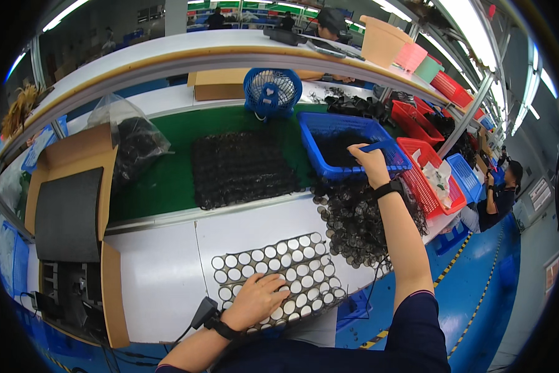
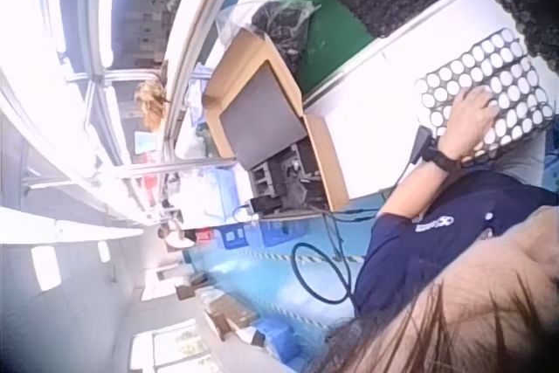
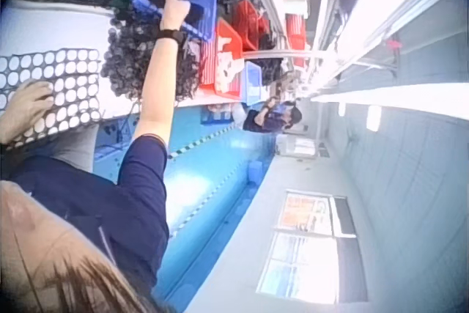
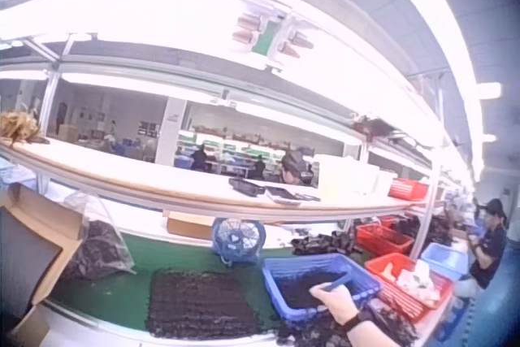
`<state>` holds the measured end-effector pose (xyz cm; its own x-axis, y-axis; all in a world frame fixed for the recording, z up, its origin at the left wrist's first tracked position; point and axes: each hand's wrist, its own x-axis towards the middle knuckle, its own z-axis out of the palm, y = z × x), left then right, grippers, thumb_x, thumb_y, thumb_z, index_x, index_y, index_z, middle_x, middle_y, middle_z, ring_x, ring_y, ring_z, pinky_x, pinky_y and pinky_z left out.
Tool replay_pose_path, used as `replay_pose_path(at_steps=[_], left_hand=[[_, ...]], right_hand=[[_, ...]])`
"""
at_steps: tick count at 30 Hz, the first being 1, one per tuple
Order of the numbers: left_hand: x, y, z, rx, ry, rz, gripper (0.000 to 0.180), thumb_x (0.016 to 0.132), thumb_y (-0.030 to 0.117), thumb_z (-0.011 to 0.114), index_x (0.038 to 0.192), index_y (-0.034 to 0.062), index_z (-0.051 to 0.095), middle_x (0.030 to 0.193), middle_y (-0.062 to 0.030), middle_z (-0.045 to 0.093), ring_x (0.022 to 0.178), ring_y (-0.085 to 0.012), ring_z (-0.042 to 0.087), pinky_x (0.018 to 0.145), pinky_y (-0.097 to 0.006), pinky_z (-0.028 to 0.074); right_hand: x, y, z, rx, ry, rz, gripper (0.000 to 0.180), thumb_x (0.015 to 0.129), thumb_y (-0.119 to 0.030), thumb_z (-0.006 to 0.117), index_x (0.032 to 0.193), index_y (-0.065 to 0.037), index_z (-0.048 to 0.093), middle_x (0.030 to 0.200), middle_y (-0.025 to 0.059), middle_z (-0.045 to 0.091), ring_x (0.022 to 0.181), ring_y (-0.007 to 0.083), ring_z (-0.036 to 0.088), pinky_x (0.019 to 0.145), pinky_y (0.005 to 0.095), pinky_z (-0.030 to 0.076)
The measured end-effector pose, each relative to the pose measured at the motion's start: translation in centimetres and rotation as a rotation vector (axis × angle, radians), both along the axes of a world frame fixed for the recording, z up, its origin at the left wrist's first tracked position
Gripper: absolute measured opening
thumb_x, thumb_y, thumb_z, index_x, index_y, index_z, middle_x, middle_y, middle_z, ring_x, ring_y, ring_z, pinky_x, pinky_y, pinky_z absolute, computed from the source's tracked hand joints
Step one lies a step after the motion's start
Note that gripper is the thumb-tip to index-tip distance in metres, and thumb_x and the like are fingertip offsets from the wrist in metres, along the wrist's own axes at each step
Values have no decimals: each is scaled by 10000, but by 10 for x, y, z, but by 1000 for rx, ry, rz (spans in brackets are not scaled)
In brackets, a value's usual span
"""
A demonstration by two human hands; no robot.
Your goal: The recorder is seen meticulously placing small black circular components into a grid-like tray and then inspecting/handling the resulting mesh.
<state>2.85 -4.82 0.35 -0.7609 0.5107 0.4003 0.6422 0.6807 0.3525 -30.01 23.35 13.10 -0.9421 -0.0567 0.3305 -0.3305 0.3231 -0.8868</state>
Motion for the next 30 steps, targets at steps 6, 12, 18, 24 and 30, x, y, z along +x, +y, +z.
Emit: replay_pose_path(at_steps=[6, 12, 18, 24, 30], left_hand=[[-2, -1, 0, 8, 14, 3, 192, 858, 162, 751, 1047, 159, 719, 1188, -10, 664, 1190, -186, 613, 956, -386, 462], [0, -1, 0, 9, 2, 11, 189, 865, 158, 743, 1052, 153, 715, 1189, -8, 666, 1188, -185, 612, 965, -390, 457], [-2, 0, 2, 26, -3, 5, 188, 871, 155, 739, 1057, 145, 713, 1197, -13, 665, 1196, -191, 605, 986, -405, 449], [-3, -2, 1, 5, -16, 17, 177, 881, 156, 733, 1057, 141, 715, 1199, -14, 665, 1204, -190, 601, 992, -408, 448], [-5, 3, -2, 43, -13, 9, 171, 900, 161, 717, 1068, 132, 713, 1194, -24, 672, 1205, -202, 606, 995, -406, 450]], right_hand=[[-62, -2, 10, 485, 117, -303, 400, 818, -320, 728, 733, 68, 685, 614, 205, 625, 620, 307, 646, 667, 408, 486], [-79, 3, 3, 549, 2, -192, 415, 853, -347, 737, 888, 66, 752, 801, 252, 713, 803, 371, 704, 751, 439, 510], [-84, 4, 7, 599, 28, -257, 440, 871, -371, 735, 907, 68, 756, 842, 257, 726, 835, 350, 716, 779, 436, 518], [-72, -15, 15, 648, 16, -282, 494, 883, -440, 690, 894, 49, 757, 897, 276, 727, 935, 418, 717, 860, 464, 541], [-71, -3, 8, 576, 97, -250, 490, 877, -494, 679, 798, -23, 787, 829, 185, 758, 904, 357, 738, 840, 413, 550]])
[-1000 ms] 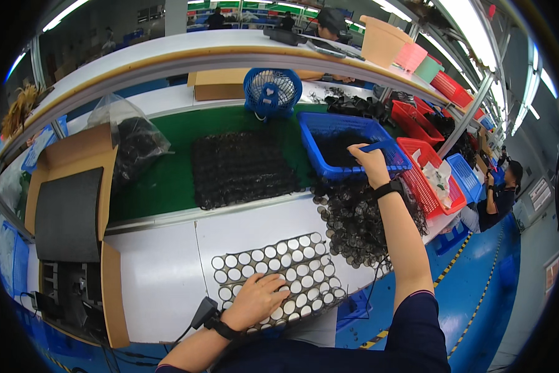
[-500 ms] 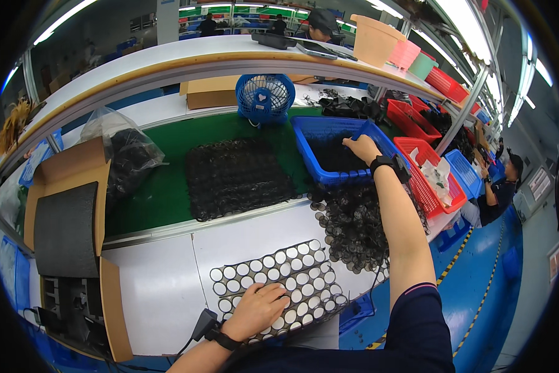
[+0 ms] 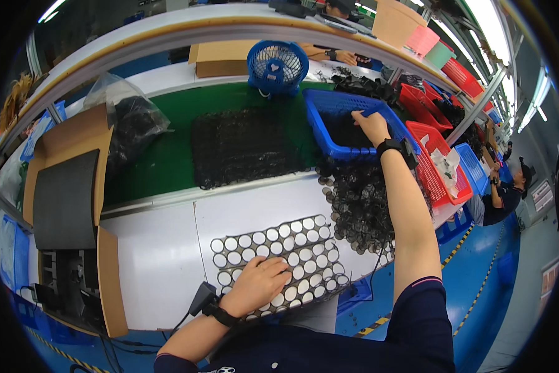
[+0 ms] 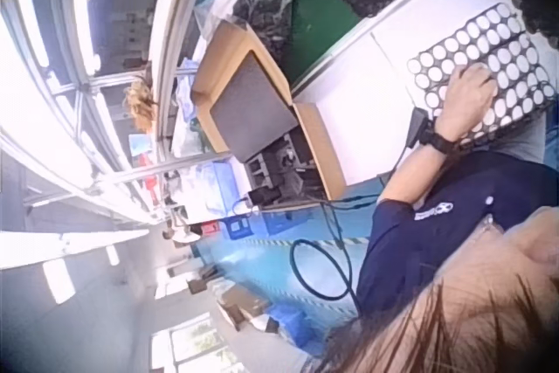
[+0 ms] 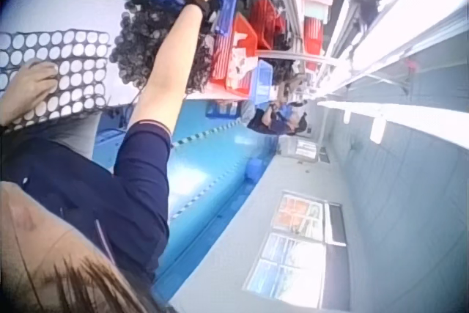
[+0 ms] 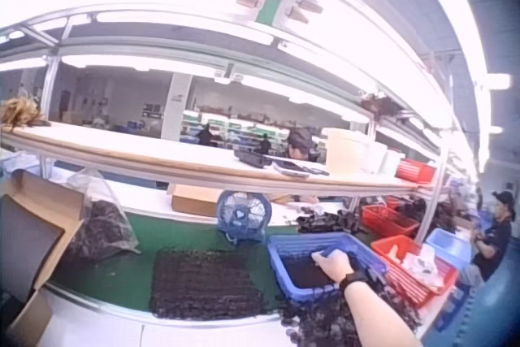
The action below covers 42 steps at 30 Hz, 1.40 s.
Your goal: The recorder is seen meticulously placing small black circular components into a grid-like tray and then inspecting/handling the resulting mesh.
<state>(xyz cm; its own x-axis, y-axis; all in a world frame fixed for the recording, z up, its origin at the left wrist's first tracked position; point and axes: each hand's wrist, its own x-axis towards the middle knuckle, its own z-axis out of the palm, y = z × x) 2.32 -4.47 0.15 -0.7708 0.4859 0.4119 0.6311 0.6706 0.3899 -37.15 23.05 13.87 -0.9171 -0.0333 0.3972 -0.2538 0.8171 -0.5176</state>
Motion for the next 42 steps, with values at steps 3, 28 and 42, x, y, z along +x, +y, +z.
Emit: replay_pose_path(at_steps=[3, 28, 42], left_hand=[[-2, 1, -3, 18, -11, -21, 178, 888, 139, 719, 1063, 112, 698, 1198, -39, 654, 1224, -207, 591, 1006, -404, 443], [116, -43, -11, -203, -115, 600, 658, 926, 298, 711, 1479, 22, 487, 1538, -131, 496, 1453, -311, 432, 1184, -637, 254], [108, -80, 6, -230, -227, 564, 593, 996, 279, 623, 1495, 6, 460, 1587, -131, 440, 1484, -290, 397, 1194, -633, 231]], right_hand=[[25, -1, -4, -59, 59, 58, 477, 880, -490, 694, 857, -23, 787, 825, 179, 759, 899, 322, 745, 823, 379, 548], [420, -65, -133, -371, -249, 407, 203, 981, -89, 679, 1160, -4, 725, 852, 118, 685, 721, 204, 633, 674, 312, 501], [401, -59, -143, -555, -361, 413, 238, 1034, -133, 617, 1209, 3, 705, 856, 86, 721, 745, 128, 661, 694, 264, 518]])
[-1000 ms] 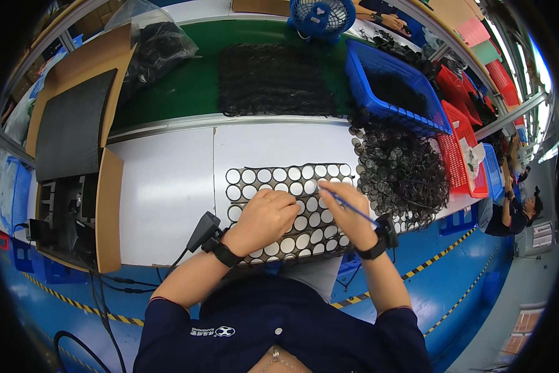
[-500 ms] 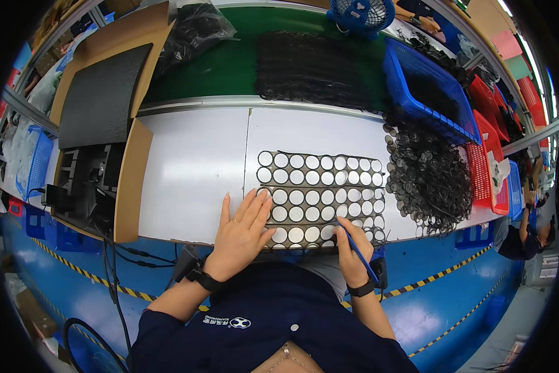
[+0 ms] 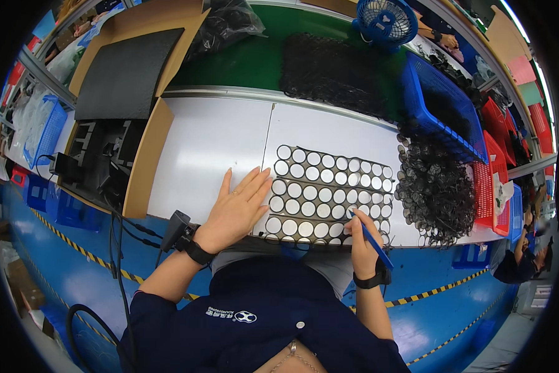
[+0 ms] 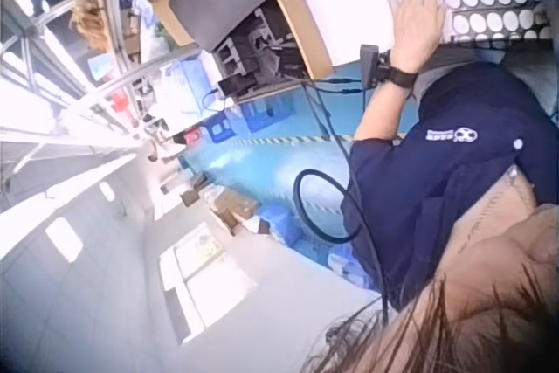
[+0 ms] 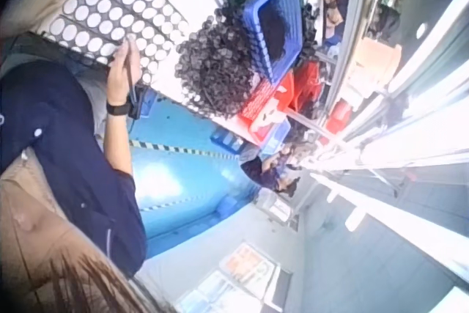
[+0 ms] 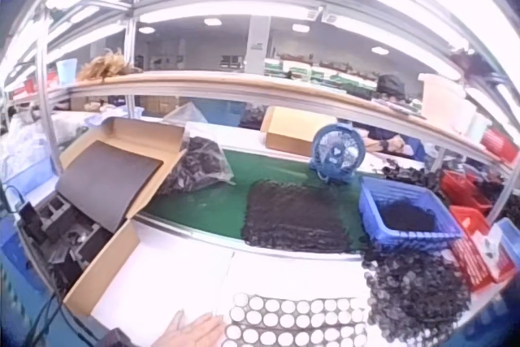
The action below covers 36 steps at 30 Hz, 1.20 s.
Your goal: The recorder is seen meticulously placing small black circular components into a grid-like tray and then inspecting/handling the resulting mesh.
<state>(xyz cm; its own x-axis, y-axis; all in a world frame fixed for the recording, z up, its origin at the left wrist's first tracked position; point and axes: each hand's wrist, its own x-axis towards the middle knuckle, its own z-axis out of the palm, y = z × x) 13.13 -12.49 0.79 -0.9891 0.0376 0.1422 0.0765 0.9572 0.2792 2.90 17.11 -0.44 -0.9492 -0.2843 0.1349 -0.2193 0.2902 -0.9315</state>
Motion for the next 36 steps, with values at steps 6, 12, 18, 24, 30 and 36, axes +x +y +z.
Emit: replay_pose_path(at_steps=[6, 12, 18, 24, 30, 36], left_hand=[[8, -5, -9, -74, 23, 27, 545, 996, 262, 621, 1479, 43, 494, 1568, -96, 473, 1479, -256, 405, 1187, -627, 255], [9, -18, 1, -30, -15, -5, 567, 982, 286, 644, 1485, 73, 493, 1545, -94, 495, 1478, -261, 404, 1184, -626, 263], [40, -6, 6, 77, -54, -24, 846, 841, 455, 779, 1511, 58, 449, 1563, -135, 455, 1500, -292, 369, 1206, -628, 229], [41, -1, -15, 14, 91, -24, 954, 708, 436, 851, 1474, 14, 468, 1536, -137, 481, 1485, -291, 400, 1212, -636, 228], [41, -1, -25, -12, 191, -36, 891, 696, 441, 849, 1410, 8, 536, 1488, -134, 539, 1444, -285, 464, 1201, -652, 246], [45, -1, -30, -59, 260, -38, 827, 689, 449, 841, 1347, 12, 599, 1447, -122, 582, 1407, -269, 512, 1184, -658, 278]], right_hand=[[11, -14, 1, 78, 30, 51, 228, 1021, -98, 630, 1210, 8, 701, 885, 97, 723, 775, 144, 690, 704, 272, 527], [9, -12, -3, -2, 17, 79, 254, 1036, -66, 590, 1268, -11, 677, 900, 81, 720, 773, 137, 675, 688, 263, 518], [22, -38, 8, 236, 495, 329, 301, 898, -14, 732, 1193, -37, 680, 1093, 150, 732, 1013, 340, 706, 868, 405, 560], [36, -75, 6, 479, 648, 609, 552, 772, -107, 827, 1269, -18, 604, 1381, 210, 612, 1320, 390, 561, 1079, 521, 434], [34, -80, -4, 495, 697, 602, 586, 717, -58, 796, 1266, 0, 600, 1387, 220, 604, 1339, 401, 546, 1095, 523, 434], [31, -81, -7, 481, 754, 616, 576, 709, -62, 779, 1252, 11, 603, 1380, 219, 608, 1320, 395, 564, 1103, 530, 433]])
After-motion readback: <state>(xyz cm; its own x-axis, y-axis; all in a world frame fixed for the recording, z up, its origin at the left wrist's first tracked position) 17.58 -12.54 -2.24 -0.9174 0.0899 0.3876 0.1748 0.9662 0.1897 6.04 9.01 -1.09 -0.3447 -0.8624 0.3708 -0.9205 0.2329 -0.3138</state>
